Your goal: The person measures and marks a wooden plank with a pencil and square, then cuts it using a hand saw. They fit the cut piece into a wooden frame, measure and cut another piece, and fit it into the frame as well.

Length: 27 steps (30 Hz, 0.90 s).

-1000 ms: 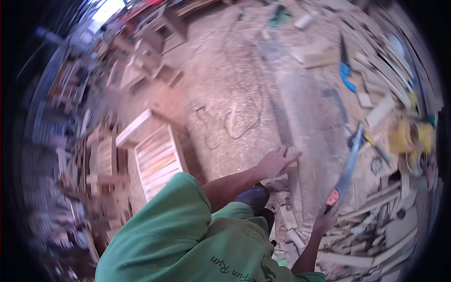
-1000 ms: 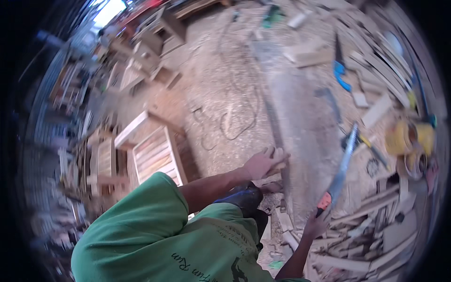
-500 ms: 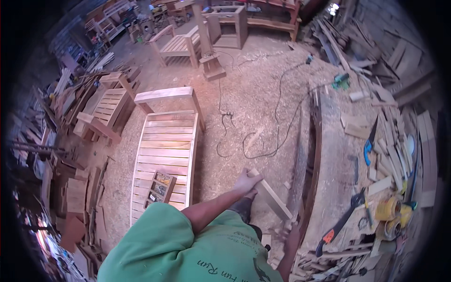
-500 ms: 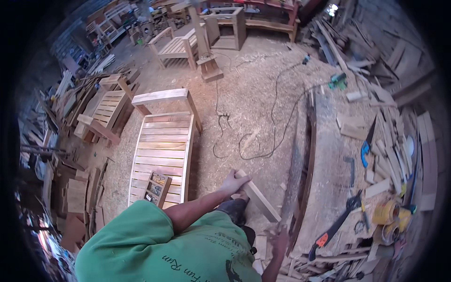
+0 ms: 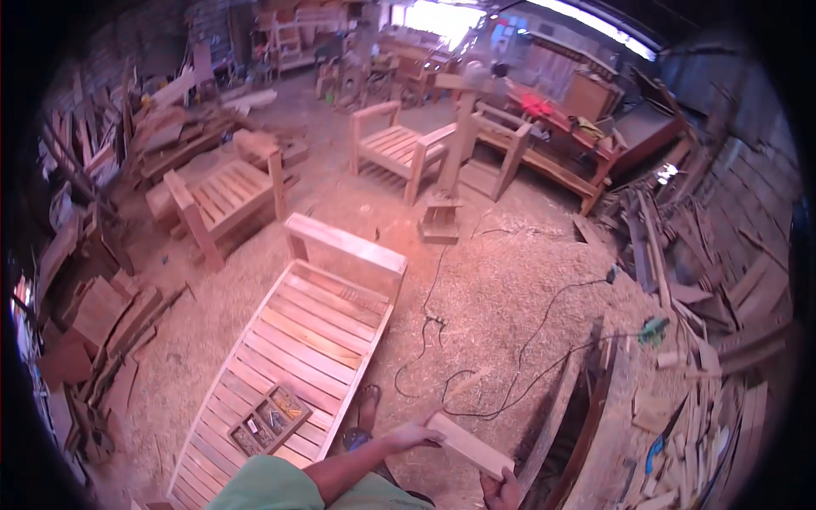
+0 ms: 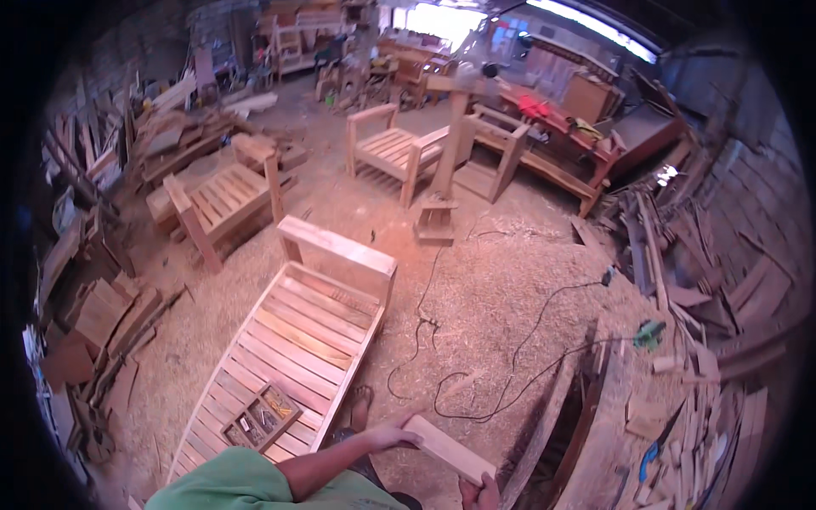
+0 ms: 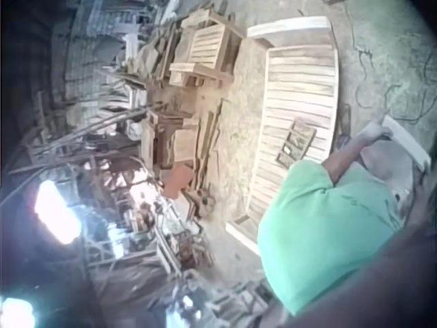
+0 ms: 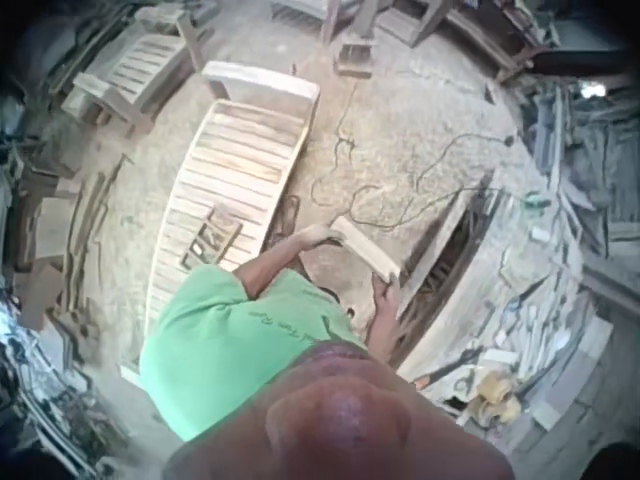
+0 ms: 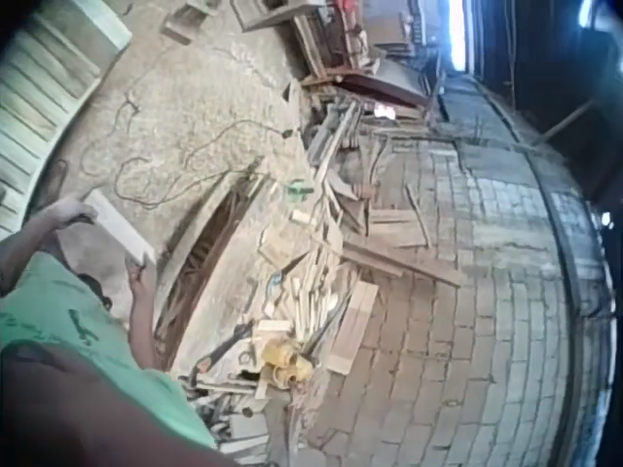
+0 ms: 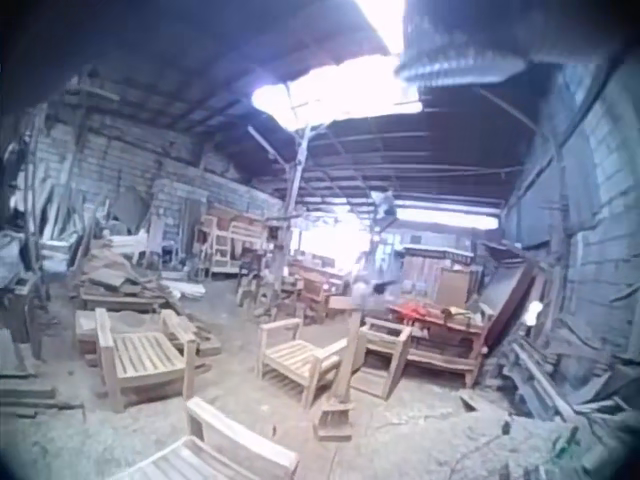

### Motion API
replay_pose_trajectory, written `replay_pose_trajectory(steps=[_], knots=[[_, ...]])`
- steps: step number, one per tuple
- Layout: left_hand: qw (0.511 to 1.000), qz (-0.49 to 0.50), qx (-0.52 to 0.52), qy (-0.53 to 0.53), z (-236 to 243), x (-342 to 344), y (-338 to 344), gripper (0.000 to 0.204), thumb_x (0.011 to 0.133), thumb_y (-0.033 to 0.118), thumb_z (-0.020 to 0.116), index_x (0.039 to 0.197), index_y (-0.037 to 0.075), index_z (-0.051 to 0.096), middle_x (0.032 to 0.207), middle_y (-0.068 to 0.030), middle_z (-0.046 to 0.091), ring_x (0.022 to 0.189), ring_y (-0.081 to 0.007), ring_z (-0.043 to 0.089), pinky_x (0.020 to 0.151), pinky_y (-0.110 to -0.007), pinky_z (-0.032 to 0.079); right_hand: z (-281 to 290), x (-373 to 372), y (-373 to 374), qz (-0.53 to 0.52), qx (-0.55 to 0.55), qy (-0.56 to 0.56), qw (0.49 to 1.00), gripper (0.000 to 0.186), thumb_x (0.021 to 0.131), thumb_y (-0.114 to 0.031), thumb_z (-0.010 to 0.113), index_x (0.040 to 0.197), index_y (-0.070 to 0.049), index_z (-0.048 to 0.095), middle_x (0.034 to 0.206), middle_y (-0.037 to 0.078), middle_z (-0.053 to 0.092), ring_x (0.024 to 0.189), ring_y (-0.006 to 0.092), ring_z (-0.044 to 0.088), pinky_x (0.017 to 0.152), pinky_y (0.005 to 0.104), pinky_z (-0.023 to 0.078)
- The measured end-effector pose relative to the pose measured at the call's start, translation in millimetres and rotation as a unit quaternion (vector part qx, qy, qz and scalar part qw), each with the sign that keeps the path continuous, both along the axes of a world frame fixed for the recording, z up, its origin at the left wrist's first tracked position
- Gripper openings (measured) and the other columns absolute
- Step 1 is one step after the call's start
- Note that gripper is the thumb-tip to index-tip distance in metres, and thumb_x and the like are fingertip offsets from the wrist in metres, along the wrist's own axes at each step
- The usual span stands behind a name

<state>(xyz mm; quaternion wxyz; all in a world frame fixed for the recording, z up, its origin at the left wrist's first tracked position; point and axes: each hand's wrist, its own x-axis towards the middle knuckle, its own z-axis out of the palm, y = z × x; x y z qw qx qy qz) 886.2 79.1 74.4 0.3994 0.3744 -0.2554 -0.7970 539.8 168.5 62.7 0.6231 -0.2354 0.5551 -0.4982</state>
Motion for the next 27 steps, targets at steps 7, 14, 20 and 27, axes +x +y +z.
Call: replay_pose_trajectory(steps=[7,14,20,27], knots=[[0.994,0.011,0.015,-0.105,-115.6,213.7,-121.7,0.091,0.098,0.007,0.086,0.175,0.013,0.039,0.141,-0.0056,0.067,0.124,-0.0181,0.069,0.097,-0.033,0.063,96.9,251.2,-251.0,0.125,0.111,0.098,0.981,0.04,0.111,-0.017,0.068,0.145,0.002,0.058,0.123,0.02,0.077,0.094,0.0344,0.084,0.073,0.0409,0.073],[0.956,-0.025,-0.019,-0.292,-260.2,354.7,-242.4,0.085,0.088,0.028,0.089,0.164,0.012,0.055,0.15,-0.015,0.069,0.14,-0.0291,0.066,0.118,-0.046,0.053,42.5,417.0,-384.2,0.295,0.068,0.295,0.906,0.037,0.114,-0.023,0.071,0.136,0.006,0.064,0.111,0.017,0.079,0.091,0.0237,0.084,0.075,0.0343,0.07],[0.605,0.179,-0.165,-0.758,-368.1,440.5,-388.7,0.041,0.097,0.018,0.075,0.138,0.016,0.073,0.125,-0.014,0.069,0.128,-0.042,0.063,0.115,-0.058,0.05,-6.8,473.6,-409.8,0.252,0.118,0.36,0.89,0.033,0.115,-0.02,0.068,0.127,0.01,0.063,0.109,0.017,0.079,0.092,0.0238,0.084,0.081,0.0374,0.071],[0.619,0.059,-0.323,-0.714,-428.3,453.4,-509.6,0.039,0.091,0.02,0.08,0.13,0.017,0.077,0.131,-0.0078,0.07,0.136,-0.0341,0.059,0.127,-0.056,0.039,-33.4,493.2,-431.3,0.352,0.131,0.51,0.774,0.037,0.111,-0.03,0.075,0.108,0.005,0.064,0.095,0.02,0.081,0.088,0.0259,0.084,0.077,0.0388,0.065]])
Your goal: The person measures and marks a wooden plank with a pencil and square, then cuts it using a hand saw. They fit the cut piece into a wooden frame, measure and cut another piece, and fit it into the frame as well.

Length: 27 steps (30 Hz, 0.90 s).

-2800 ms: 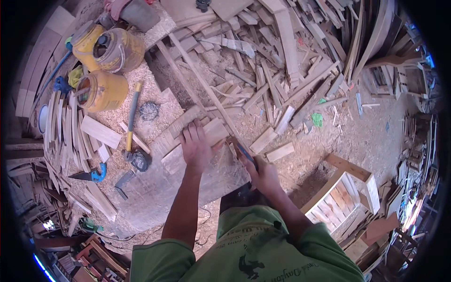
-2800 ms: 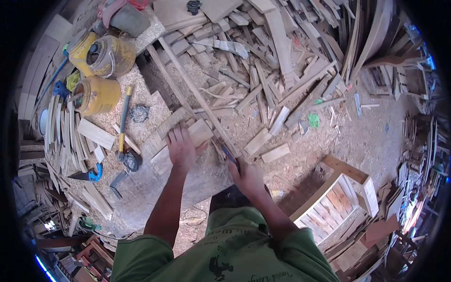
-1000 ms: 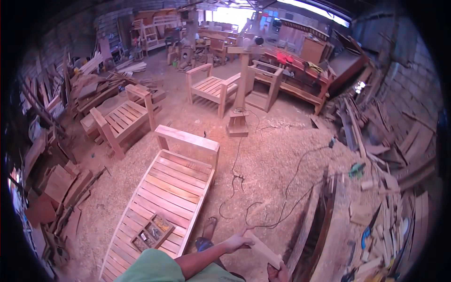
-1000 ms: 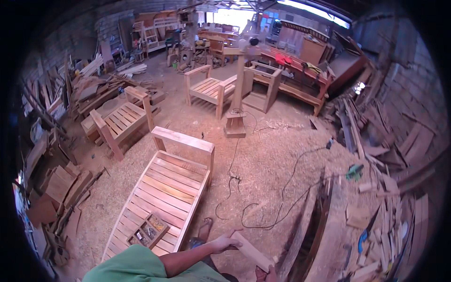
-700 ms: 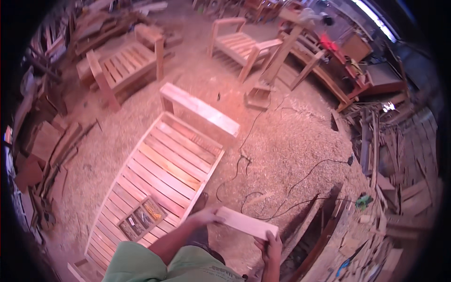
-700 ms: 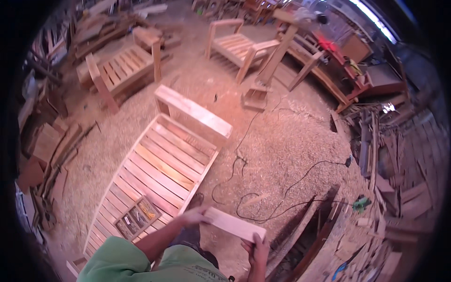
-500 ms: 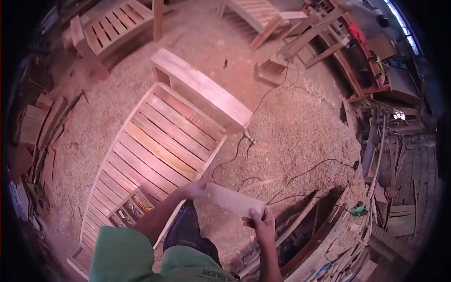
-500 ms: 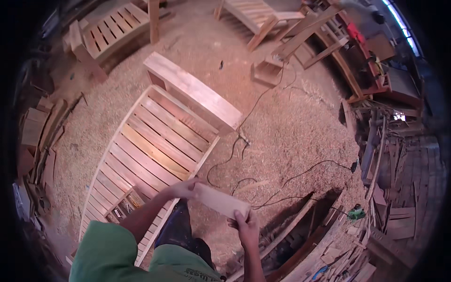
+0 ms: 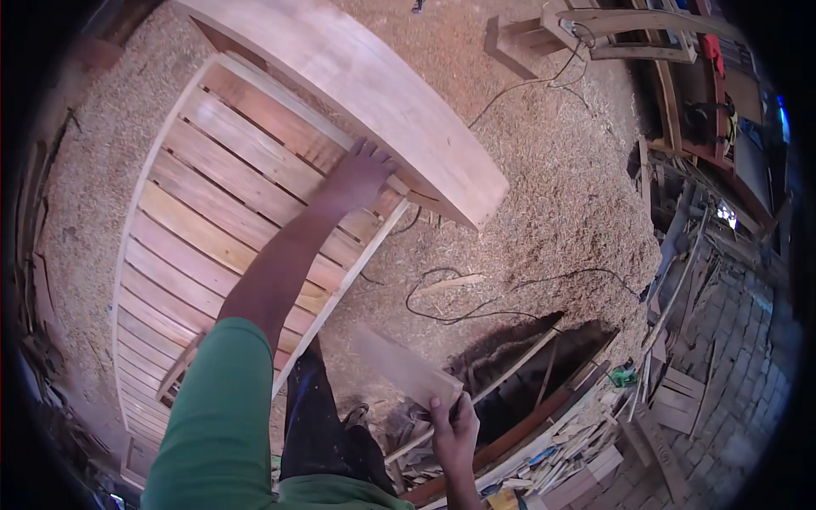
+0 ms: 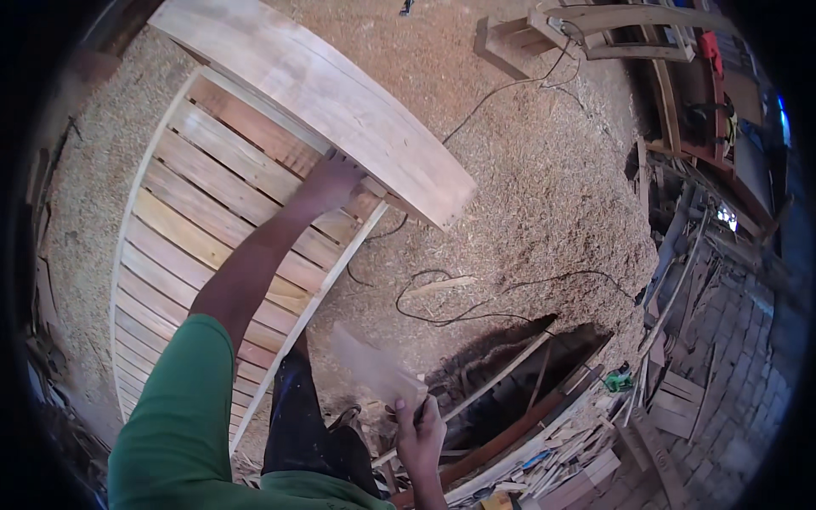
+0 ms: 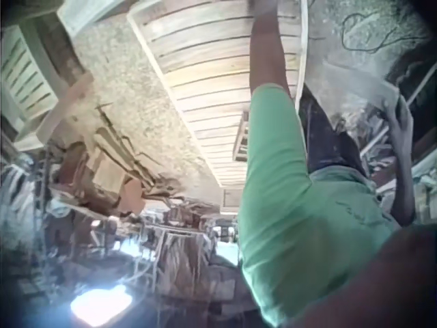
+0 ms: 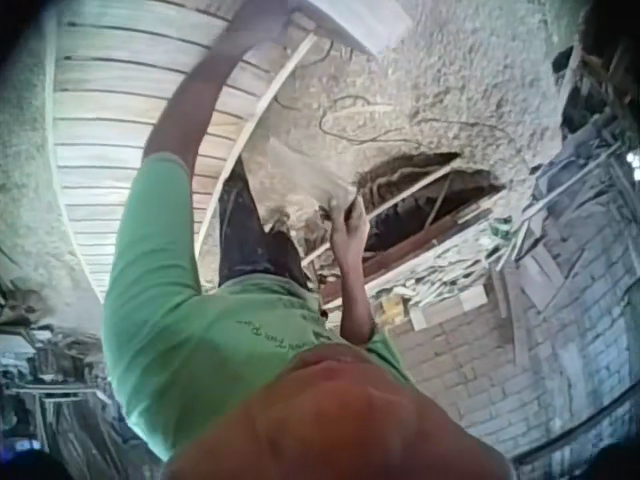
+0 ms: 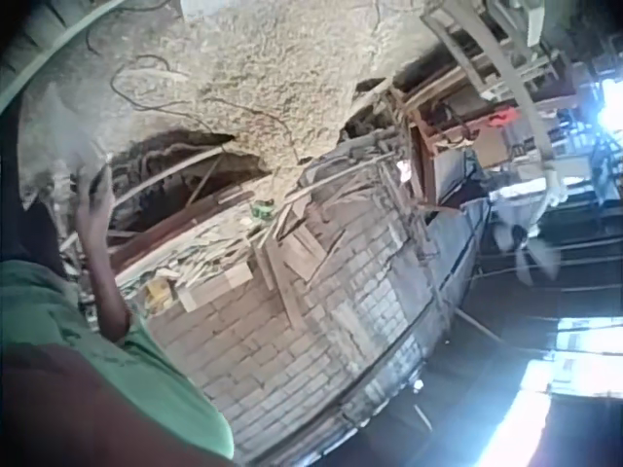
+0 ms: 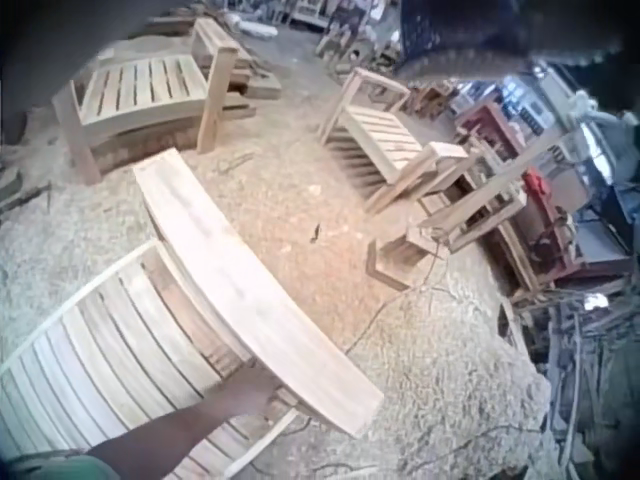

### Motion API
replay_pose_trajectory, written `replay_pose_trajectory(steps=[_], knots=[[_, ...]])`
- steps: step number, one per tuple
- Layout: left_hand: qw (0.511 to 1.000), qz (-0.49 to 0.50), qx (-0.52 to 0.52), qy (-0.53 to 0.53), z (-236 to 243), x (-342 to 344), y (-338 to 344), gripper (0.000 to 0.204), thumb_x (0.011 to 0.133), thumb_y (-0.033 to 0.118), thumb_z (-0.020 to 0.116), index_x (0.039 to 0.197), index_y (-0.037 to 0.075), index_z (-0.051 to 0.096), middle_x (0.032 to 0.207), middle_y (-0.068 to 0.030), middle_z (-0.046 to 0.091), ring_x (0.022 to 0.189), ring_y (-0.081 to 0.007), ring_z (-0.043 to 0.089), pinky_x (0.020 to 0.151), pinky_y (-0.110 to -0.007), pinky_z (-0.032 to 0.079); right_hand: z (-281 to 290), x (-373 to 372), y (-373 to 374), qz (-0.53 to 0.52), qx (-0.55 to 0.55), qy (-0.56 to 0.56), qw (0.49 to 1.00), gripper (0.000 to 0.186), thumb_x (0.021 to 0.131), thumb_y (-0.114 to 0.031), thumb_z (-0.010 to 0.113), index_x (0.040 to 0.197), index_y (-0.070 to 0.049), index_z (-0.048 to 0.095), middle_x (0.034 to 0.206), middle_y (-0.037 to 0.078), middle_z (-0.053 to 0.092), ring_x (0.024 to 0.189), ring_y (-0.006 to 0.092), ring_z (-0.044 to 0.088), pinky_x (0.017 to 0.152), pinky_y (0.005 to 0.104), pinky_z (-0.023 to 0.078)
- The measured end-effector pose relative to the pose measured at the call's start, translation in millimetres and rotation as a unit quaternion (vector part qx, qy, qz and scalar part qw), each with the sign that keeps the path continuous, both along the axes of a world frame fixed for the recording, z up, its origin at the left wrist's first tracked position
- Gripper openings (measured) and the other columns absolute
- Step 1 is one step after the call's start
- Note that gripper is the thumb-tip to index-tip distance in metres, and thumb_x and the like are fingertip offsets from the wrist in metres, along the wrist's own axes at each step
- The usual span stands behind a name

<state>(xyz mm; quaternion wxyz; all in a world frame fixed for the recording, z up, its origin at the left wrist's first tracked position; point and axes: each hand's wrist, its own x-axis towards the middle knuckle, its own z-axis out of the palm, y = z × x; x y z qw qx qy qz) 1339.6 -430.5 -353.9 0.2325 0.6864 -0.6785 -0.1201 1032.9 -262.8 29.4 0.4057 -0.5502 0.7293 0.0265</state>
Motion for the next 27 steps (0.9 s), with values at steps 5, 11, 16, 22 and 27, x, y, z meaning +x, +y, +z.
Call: replay_pose_trajectory(steps=[5,11,16,22,27], knots=[[0.999,-0.043,0.013,0.031,-54.1,-6.8,-3.0,0.033,0.089,0.022,0.081,0.122,0.021,0.078,0.126,0.0013,0.073,0.133,-0.0229,0.062,0.123,-0.051,0.04,-14.1,17.3,-29.5,-0.037,0.045,0.011,0.998,0.037,0.115,-0.022,0.068,0.134,0.01,0.064,0.119,0.016,0.076,0.101,0.0205,0.075,0.093,0.0405,0.07],[0.999,-0.051,-0.01,0.003,-58.1,-5.7,0.6,0.032,0.089,0.023,0.08,0.12,0.022,0.077,0.122,0.0029,0.073,0.129,-0.0214,0.064,0.122,-0.05,0.041,-37.2,47.4,-81.0,0.108,-0.045,0.09,0.989,0.031,0.113,-0.018,0.07,0.129,0.008,0.062,0.105,0.02,0.078,0.094,0.0203,0.077,0.079,0.0359,0.062],[0.998,-0.066,-0.01,-0.014,-55.5,-12.6,-1.8,0.035,0.09,0.022,0.079,0.124,0.02,0.075,0.123,0.0007,0.072,0.131,-0.0217,0.063,0.122,-0.05,0.042,-95.7,37.1,-110.8,0.288,-0.191,0.071,0.936,0.029,0.109,-0.012,0.072,0.132,0.004,0.066,0.098,0.023,0.079,0.083,0.0331,0.08,0.074,0.0404,0.061],[0.996,-0.035,-0.072,-0.045,-61.1,34.9,12.4,0.029,0.093,0.015,0.073,0.122,0.011,0.072,0.126,-0.0062,0.071,0.131,-0.0262,0.064,0.124,-0.048,0.044,-146.3,46.2,-144.0,0.332,-0.129,0.039,0.934,0.038,0.103,-0.01,0.08,0.137,0.001,0.068,0.107,0.024,0.081,0.094,0.0366,0.082,0.076,0.0422,0.062],[0.987,-0.081,-0.05,-0.127,-36.0,102.8,13.0,0.027,0.092,0.015,0.073,0.118,0.007,0.07,0.124,-0.0079,0.07,0.128,-0.0266,0.064,0.12,-0.043,0.047,-137.1,82.9,-168.7,0.347,-0.066,0.006,0.936,0.046,0.097,-0.004,0.081,0.141,-0.004,0.069,0.121,0.024,0.079,0.1,0.0418,0.08,0.083,0.0458,0.065]])
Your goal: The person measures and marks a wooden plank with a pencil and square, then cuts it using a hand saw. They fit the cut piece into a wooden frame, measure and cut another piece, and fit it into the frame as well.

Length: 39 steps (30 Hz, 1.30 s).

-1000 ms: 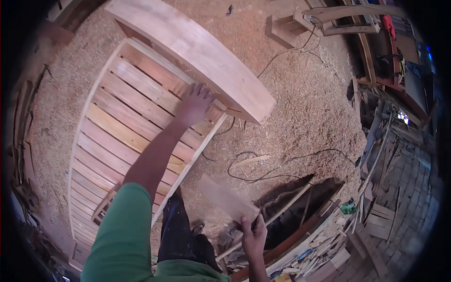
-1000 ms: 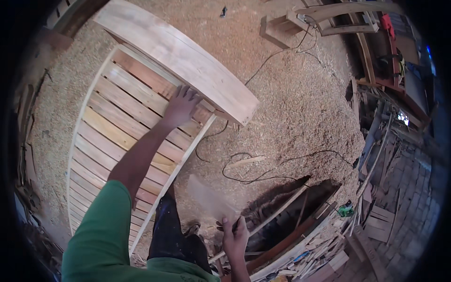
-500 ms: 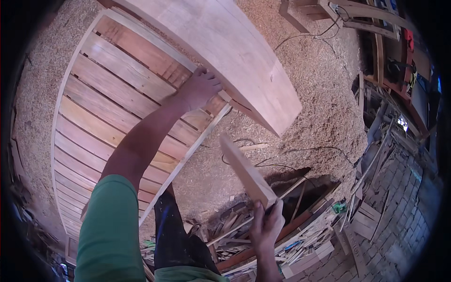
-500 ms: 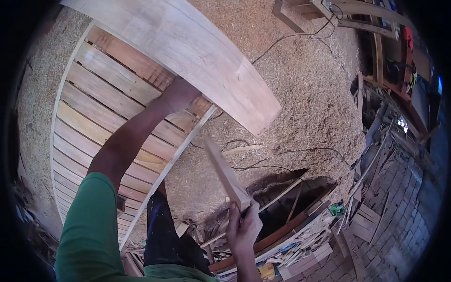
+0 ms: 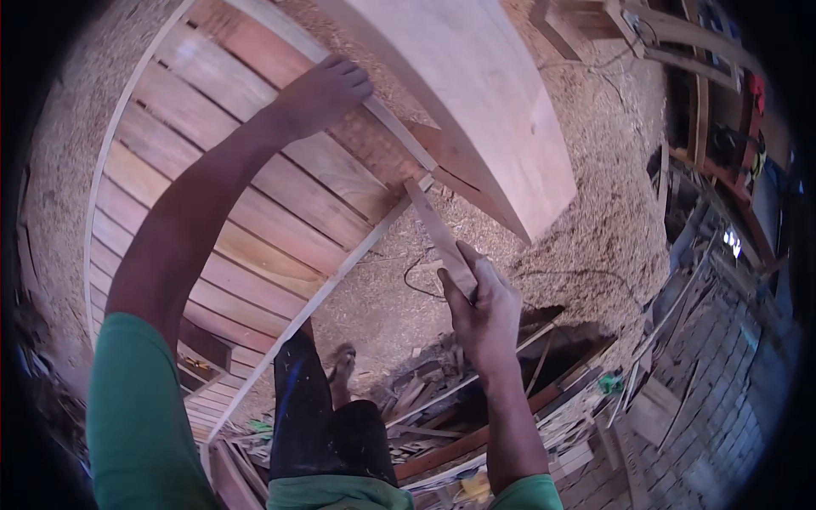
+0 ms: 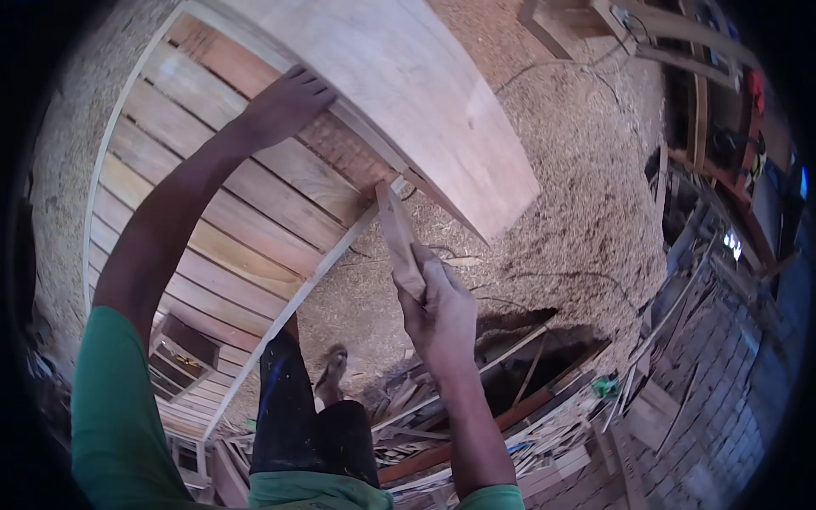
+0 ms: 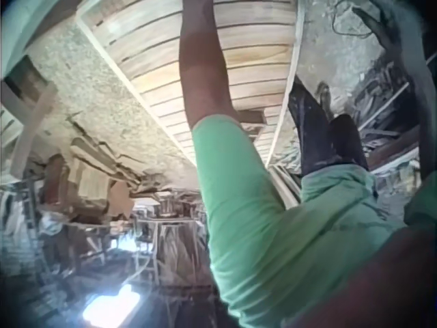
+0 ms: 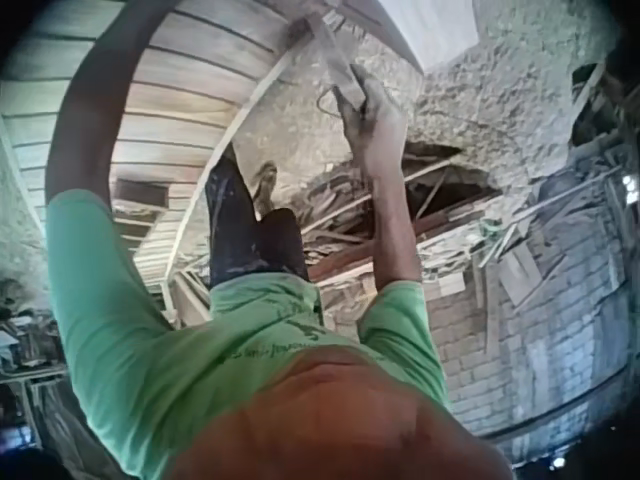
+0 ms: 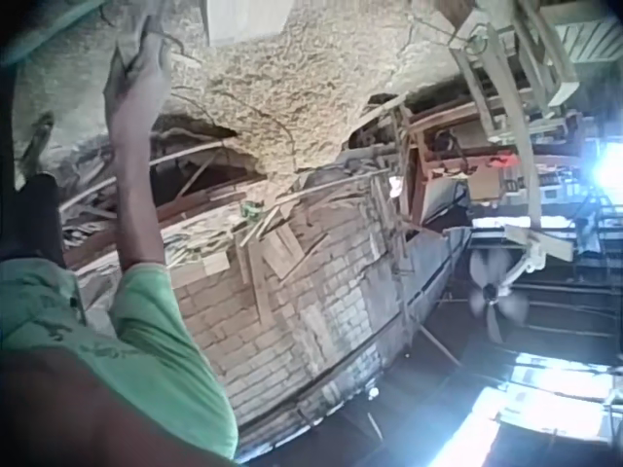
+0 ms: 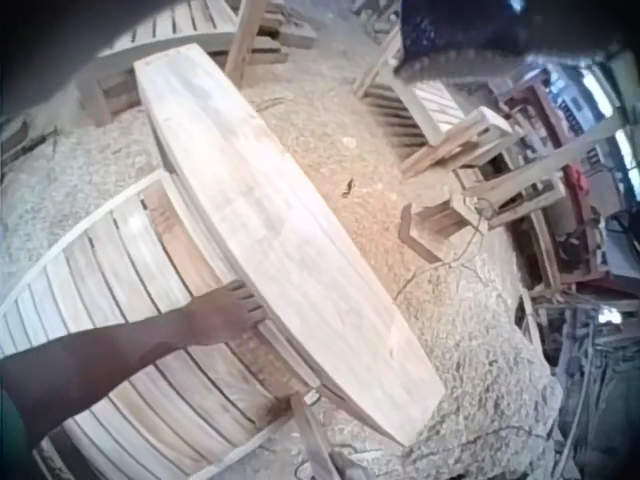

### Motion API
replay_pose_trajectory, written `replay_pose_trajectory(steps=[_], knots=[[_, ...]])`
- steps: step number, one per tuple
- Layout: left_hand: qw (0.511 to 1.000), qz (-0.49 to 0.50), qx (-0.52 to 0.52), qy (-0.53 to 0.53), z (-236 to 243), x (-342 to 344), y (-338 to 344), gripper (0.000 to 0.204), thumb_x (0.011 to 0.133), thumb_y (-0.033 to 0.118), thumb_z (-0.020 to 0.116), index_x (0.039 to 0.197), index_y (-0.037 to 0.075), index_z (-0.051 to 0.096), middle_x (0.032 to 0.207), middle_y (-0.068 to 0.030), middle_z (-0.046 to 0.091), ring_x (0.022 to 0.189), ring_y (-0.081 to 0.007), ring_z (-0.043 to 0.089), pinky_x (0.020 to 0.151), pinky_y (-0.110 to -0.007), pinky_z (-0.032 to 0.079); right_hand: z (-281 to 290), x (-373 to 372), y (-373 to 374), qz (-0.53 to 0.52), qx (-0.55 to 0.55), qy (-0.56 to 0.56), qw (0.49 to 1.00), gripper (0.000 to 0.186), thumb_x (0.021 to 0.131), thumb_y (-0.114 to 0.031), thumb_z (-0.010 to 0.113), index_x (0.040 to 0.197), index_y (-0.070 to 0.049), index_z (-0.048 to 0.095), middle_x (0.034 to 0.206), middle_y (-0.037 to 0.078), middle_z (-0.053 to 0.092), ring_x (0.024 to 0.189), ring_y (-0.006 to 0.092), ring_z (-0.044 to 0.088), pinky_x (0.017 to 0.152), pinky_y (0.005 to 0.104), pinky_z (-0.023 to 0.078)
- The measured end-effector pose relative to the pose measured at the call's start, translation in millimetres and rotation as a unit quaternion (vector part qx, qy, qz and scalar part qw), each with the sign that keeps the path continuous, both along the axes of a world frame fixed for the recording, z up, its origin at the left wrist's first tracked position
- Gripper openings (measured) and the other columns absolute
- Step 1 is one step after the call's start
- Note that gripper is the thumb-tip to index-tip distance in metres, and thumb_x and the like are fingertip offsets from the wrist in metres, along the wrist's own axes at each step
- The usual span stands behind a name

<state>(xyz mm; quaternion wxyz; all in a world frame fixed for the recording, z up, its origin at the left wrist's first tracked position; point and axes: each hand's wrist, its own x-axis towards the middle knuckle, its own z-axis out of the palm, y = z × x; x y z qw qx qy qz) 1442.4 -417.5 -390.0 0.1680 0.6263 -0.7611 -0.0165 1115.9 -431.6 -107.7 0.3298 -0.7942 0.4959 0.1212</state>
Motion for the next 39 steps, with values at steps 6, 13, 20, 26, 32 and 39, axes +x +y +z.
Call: replay_pose_trajectory(steps=[6,13,20,26,32,39], knots=[[0.998,-0.028,0.048,0.037,-8.8,14.7,-3.1,0.041,0.08,0.015,0.087,0.118,0.011,0.074,0.119,-0.0022,0.07,0.123,-0.0249,0.065,0.115,-0.04,0.05,4.4,30.3,-48.8,0.1,0.0,0.033,0.994,0.04,0.099,-0.007,0.08,0.139,-0.003,0.072,0.111,0.023,0.081,0.093,0.0408,0.081,0.08,0.0459,0.065],[0.988,-0.014,0.139,0.065,-3.0,16.6,-10.1,0.037,0.083,0.013,0.088,0.119,0.012,0.078,0.127,-0.0026,0.072,0.132,-0.0258,0.064,0.118,-0.042,0.05,12.9,38.5,-16.9,0.059,-0.008,0.051,0.997,0.035,0.102,-0.016,0.082,0.129,0.006,0.075,0.093,0.024,0.081,0.082,0.0365,0.083,0.073,0.0446,0.063],[0.98,-0.006,0.175,0.096,3.0,16.4,-13.7,0.043,0.081,0.014,0.091,0.122,0.011,0.078,0.129,-0.0029,0.072,0.134,-0.0271,0.064,0.12,-0.044,0.049,9.4,26.3,12.5,0.138,-0.088,0.019,0.986,0.039,0.102,-0.014,0.082,0.137,0.0,0.075,0.101,0.025,0.082,0.086,0.0357,0.084,0.075,0.0464,0.064],[0.979,-0.002,0.153,0.134,3.9,14.4,-11.1,0.027,0.089,0.011,0.08,0.116,0.009,0.077,0.123,-0.0058,0.073,0.129,-0.029,0.065,0.12,-0.044,0.048,-6.3,-11.1,-16.9,-0.021,-0.034,0.081,0.996,0.042,0.102,-0.015,0.084,0.139,0.002,0.073,0.104,0.026,0.083,0.089,0.0359,0.084,0.079,0.0436,0.067],[0.973,0.013,0.191,0.129,2.3,18.6,-15.1,0.031,0.092,0.019,0.081,0.122,0.009,0.079,0.13,-0.0076,0.074,0.133,-0.0316,0.064,0.121,-0.046,0.046,-35.0,-55.9,63.1,0.144,-0.096,-0.004,0.985,0.064,0.095,-0.013,0.087,0.154,0.0,0.066,0.151,0.031,0.066,0.129,0.045,0.074,0.104,0.0459,0.064],[0.948,0.099,0.289,0.085,41.9,-20.1,-26.5,0.051,0.101,0.059,0.067,0.133,0.024,0.083,0.136,-0.0088,0.074,0.139,-0.0321,0.059,0.129,-0.052,0.03,-104.1,-105.2,136.7,-0.086,0.196,-0.095,0.972,0.129,0.086,-0.018,0.096,0.18,0.004,0.009,0.176,0.03,0.04,0.163,0.0464,0.042,0.13,0.0493,0.043]])
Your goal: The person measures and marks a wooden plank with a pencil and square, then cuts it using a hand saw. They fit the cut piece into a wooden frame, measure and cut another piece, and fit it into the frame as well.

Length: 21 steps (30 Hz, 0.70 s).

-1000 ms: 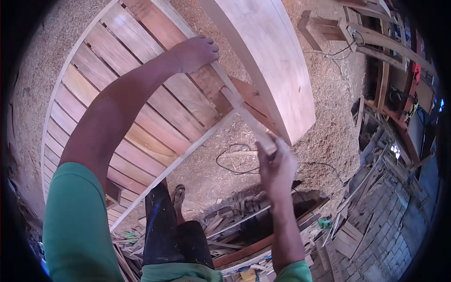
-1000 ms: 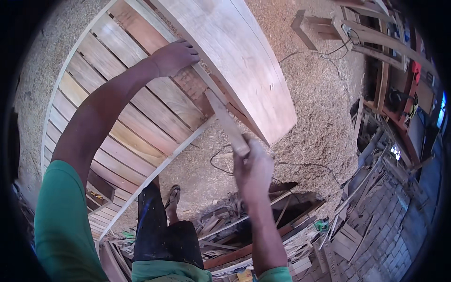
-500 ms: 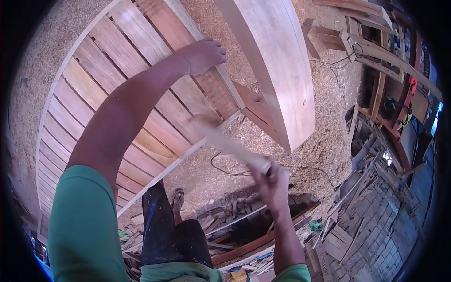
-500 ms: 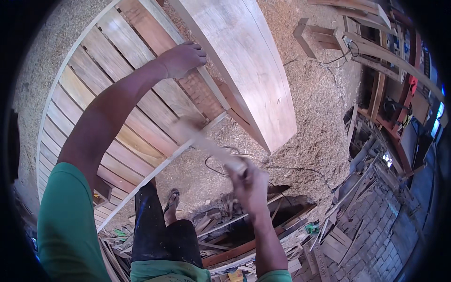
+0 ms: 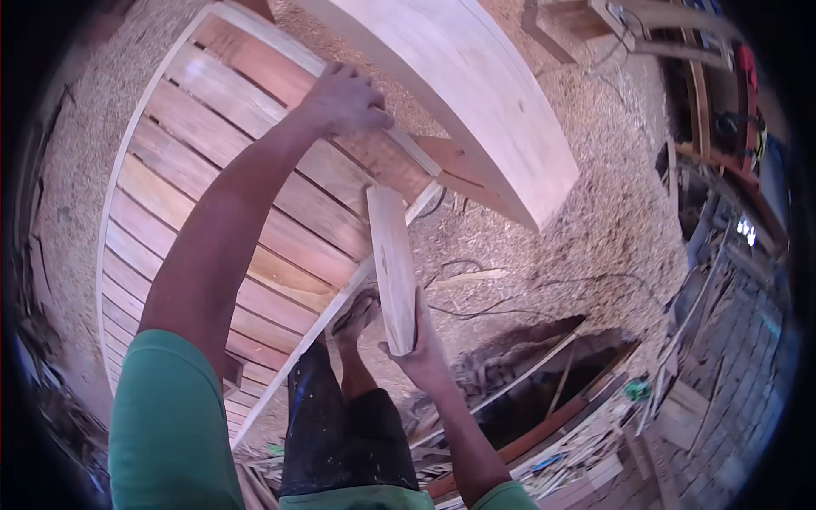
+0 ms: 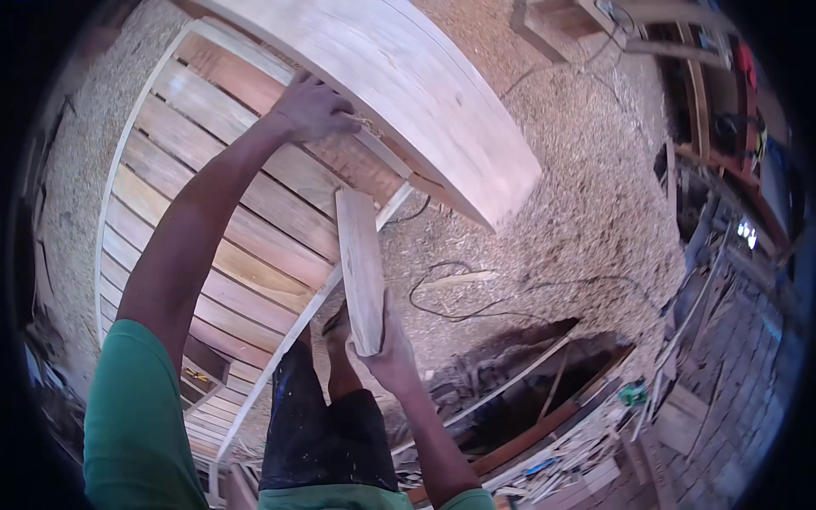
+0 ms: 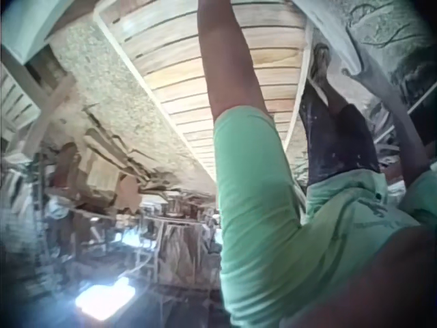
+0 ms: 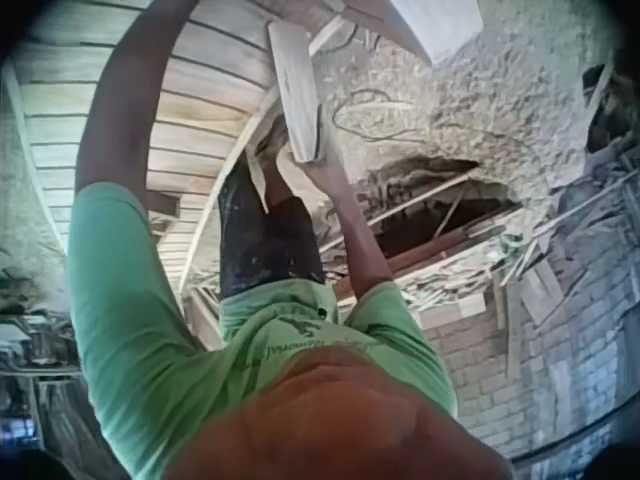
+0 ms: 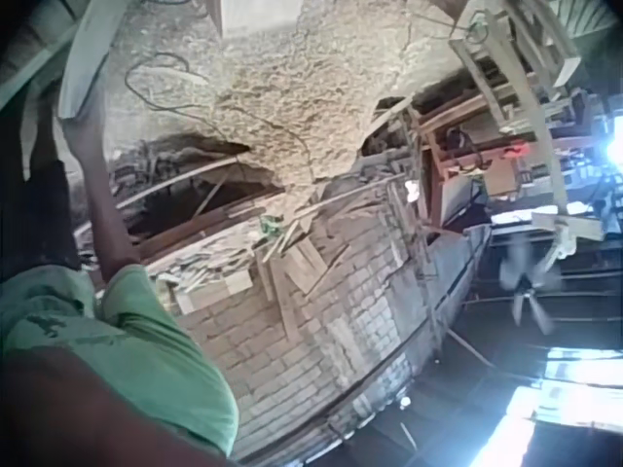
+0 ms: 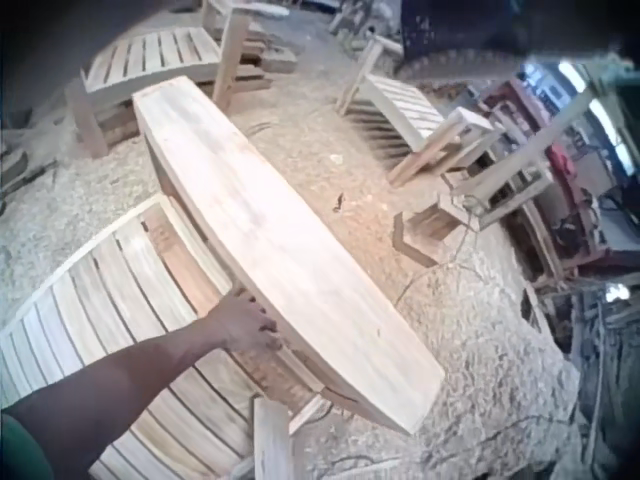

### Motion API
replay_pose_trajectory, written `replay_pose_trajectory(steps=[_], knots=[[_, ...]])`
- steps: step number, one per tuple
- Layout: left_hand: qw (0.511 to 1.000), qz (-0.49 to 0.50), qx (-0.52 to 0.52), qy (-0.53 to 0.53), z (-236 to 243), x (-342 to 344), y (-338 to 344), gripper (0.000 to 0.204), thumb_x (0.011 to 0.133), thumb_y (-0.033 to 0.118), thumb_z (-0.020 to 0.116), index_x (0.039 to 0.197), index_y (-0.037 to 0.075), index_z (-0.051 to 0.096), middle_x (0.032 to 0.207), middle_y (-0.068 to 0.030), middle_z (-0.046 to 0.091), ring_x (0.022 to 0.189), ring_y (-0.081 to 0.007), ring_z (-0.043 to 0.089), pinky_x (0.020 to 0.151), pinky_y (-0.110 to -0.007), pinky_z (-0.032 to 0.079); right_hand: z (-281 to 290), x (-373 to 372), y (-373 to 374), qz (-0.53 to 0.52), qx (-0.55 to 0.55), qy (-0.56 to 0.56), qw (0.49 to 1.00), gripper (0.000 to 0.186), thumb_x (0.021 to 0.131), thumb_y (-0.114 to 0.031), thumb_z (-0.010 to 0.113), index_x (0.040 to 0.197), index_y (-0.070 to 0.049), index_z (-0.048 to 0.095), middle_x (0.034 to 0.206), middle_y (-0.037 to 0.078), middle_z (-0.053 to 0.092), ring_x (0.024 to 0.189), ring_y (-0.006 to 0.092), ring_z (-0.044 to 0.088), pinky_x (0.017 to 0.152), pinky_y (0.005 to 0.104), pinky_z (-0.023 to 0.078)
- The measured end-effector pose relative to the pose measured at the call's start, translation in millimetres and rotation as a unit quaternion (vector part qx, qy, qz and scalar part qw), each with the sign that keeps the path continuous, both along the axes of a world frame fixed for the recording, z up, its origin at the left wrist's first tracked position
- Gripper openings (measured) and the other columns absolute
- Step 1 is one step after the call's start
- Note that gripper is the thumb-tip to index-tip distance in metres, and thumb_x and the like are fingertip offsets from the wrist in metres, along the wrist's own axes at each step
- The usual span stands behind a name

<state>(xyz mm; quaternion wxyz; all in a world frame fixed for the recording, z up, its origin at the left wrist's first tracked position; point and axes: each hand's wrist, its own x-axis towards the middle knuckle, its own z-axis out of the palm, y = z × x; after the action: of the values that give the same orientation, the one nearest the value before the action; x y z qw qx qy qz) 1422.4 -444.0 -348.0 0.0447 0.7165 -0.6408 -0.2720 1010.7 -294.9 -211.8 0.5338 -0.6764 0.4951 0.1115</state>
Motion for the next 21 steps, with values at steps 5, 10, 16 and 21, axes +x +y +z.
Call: replay_pose_trajectory(steps=[5,10,16,21], knots=[[0.999,0.014,0.043,0.017,-0.9,-25.7,-10.1,0.039,0.105,0.051,0.064,0.128,0.03,0.086,0.133,-0.0086,0.076,0.143,-0.0332,0.059,0.128,-0.054,0.029,-25.5,-4.0,10.7,-0.175,0.273,-0.111,0.939,0.155,0.078,-0.025,0.105,0.18,0.001,-0.008,0.185,0.023,0.023,0.169,0.0301,0.03,0.135,0.0415,0.032],[0.988,0.035,0.057,0.138,-27.6,-33.7,-23.9,0.039,0.102,0.041,0.067,0.127,0.019,0.086,0.134,-0.0079,0.081,0.135,-0.0284,0.069,0.13,-0.054,0.027,-63.7,-30.2,5.2,-0.076,0.253,-0.172,0.949,0.16,0.076,-0.032,0.105,0.181,-0.001,-0.011,0.188,0.026,0.012,0.174,0.0318,0.018,0.138,0.0413,0.024],[0.968,0.086,0.123,0.203,-12.2,-64.4,-33.0,0.046,0.096,0.052,0.081,0.124,0.017,0.086,0.123,-0.0051,0.084,0.124,-0.0211,0.072,0.124,-0.043,0.038,-54.8,-42.3,-21.3,-0.048,0.242,-0.067,0.967,0.159,0.077,-0.042,0.102,0.181,-0.006,-0.012,0.18,0.035,0.03,0.168,0.0455,0.033,0.134,0.046,0.035],[0.954,0.092,0.109,0.264,-31.9,-53.8,-29.5,0.044,0.094,0.049,0.086,0.122,0.015,0.087,0.12,-0.0043,0.085,0.118,-0.0196,0.074,0.113,-0.037,0.05,-110.4,-53.3,-15.3,0.037,-0.059,0.107,0.992,0.127,0.085,-0.043,0.093,0.182,-0.017,0.015,0.15,0.03,0.055,0.133,0.0501,0.064,0.11,0.0574,0.057]])
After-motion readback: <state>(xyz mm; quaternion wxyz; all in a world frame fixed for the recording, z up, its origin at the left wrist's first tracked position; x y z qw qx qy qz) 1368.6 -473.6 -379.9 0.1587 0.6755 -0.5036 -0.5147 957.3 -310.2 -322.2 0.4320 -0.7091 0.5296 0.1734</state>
